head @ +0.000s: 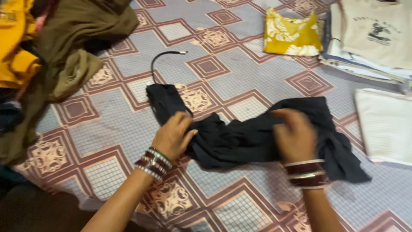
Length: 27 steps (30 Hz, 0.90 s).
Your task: The person folds a black top and a yellow t-shirt by hand on a bed.
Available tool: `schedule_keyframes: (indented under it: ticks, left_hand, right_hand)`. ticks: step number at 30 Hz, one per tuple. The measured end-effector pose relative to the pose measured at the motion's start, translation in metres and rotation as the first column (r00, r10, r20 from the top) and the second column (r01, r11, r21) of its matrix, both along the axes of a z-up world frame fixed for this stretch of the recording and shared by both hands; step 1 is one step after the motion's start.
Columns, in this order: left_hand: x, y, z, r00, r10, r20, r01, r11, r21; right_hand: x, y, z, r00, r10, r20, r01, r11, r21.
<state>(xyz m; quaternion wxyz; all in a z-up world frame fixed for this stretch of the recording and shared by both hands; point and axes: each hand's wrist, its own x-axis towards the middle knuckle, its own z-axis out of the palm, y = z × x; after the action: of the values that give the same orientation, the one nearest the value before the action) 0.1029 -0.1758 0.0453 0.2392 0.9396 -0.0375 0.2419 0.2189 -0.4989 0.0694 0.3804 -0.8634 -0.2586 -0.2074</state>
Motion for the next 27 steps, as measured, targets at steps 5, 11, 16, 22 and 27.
schedule_keyframes:
  ticks: [5,11,16,22,27]
  left_hand:
    - [0.018,0.047,-0.018,0.949,0.183,-0.257,-0.198,0.98,-0.034]
    - [0.023,0.166,0.005,0.955,0.298,0.007,-0.274,0.886,-0.375]
    - [-0.006,0.283,0.07,0.918,0.375,0.129,-0.218,0.748,-0.627]
    - [-0.033,0.349,0.117,0.917,0.36,0.172,-0.151,0.713,-0.685]
    - [-0.002,0.359,0.119,0.993,0.114,0.042,-0.07,0.819,-0.57]
  right_hand:
    - [-0.041,0.143,-0.043,0.884,0.462,-0.069,-0.467,0.876,-0.122]
    - [-0.052,0.183,-0.071,0.949,0.307,-0.077,-0.315,0.887,-0.337]
    - [-0.057,0.184,-0.077,0.968,0.245,-0.053,-0.249,0.911,-0.328]
    - [-0.059,0.188,-0.085,0.985,0.163,-0.052,-0.171,0.919,-0.354]
    - [-0.062,0.2,-0.085,0.993,0.01,-0.118,-0.044,0.955,-0.294]
